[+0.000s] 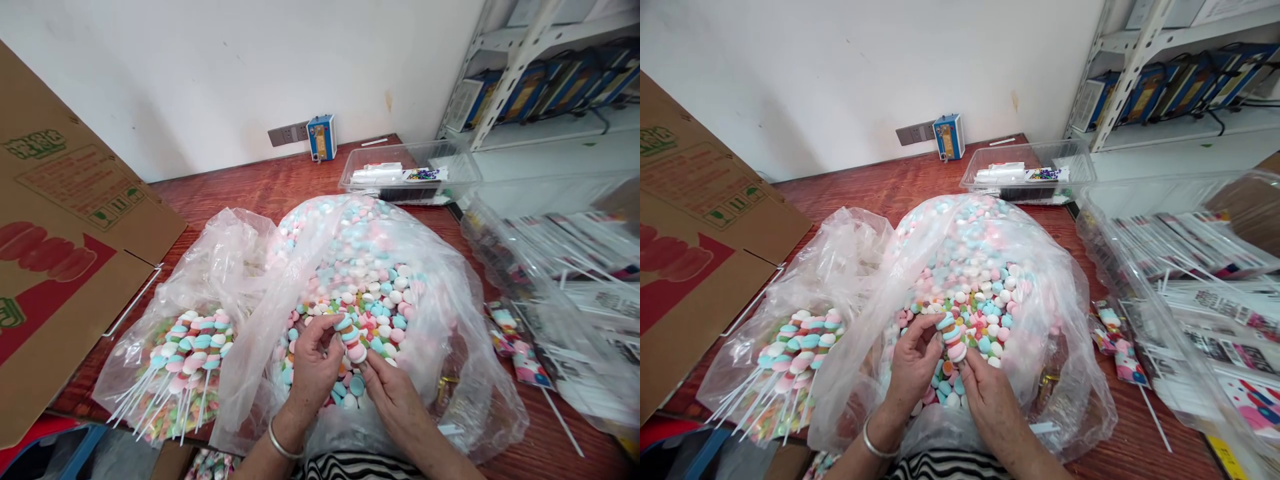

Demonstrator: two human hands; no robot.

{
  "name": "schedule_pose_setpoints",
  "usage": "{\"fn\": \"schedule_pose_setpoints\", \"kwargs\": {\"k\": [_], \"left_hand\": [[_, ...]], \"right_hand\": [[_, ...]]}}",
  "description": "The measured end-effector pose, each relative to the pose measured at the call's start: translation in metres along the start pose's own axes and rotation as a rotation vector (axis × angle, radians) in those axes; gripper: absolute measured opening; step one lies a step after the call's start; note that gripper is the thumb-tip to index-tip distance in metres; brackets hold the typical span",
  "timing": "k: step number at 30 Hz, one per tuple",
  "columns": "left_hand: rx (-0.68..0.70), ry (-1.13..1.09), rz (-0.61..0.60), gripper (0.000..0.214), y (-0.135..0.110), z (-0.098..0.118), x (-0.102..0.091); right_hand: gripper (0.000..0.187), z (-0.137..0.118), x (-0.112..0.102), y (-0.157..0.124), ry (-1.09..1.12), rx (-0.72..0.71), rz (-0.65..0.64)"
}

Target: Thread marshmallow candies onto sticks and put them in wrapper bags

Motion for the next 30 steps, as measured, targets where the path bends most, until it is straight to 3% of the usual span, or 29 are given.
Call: {"fn": "schedule_pose_setpoints", "kwargs": {"k": [6,12,20,26,28,30], "left_hand": [[-0.178,-0.612,-0.039,0.031,0.002,0.015,0.011],[-0.365,-0.672,-0.204,0.029,0.004,0.024,0.027],[-0.233,-0.674,-0.098,0.018,0.003,0.026,0.026],[-0.229,-0.683,-0.152,0.029,-0.009,0.028,0.034],[-0.189,-0.631,-0.147,0.031,-0.016,0.037,0.029],[-0.089,-0.526,-0.074,0.033,-0.022,0.056,0.009]], "right_hand": [[0.031,0.006,-0.001,-0.004,-0.041,-0.070,0.048],[0.029,0.002,-0.002,-0.006,-0.047,-0.075,0.035],[0.026,0.000,0.000,-0.013,-0.071,-0.063,0.000],[0.031,-0.004,0.003,-0.018,-0.086,-0.111,-0.025],[0.032,-0.004,0.000,-0.021,-0.118,-0.147,-0.041],[0.033,-0.001,-0.008,-0.027,-0.147,-0.166,-0.042]]}}
Point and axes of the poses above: each hand's wrist, its own y-axis towards the middle knuckle, its own x-axis out of the palm, z = x × y, the point moved 2 cm from there along y, towards the middle knuckle, and after that the axes turned 11 degrees about -x, right-handed, at the moved point
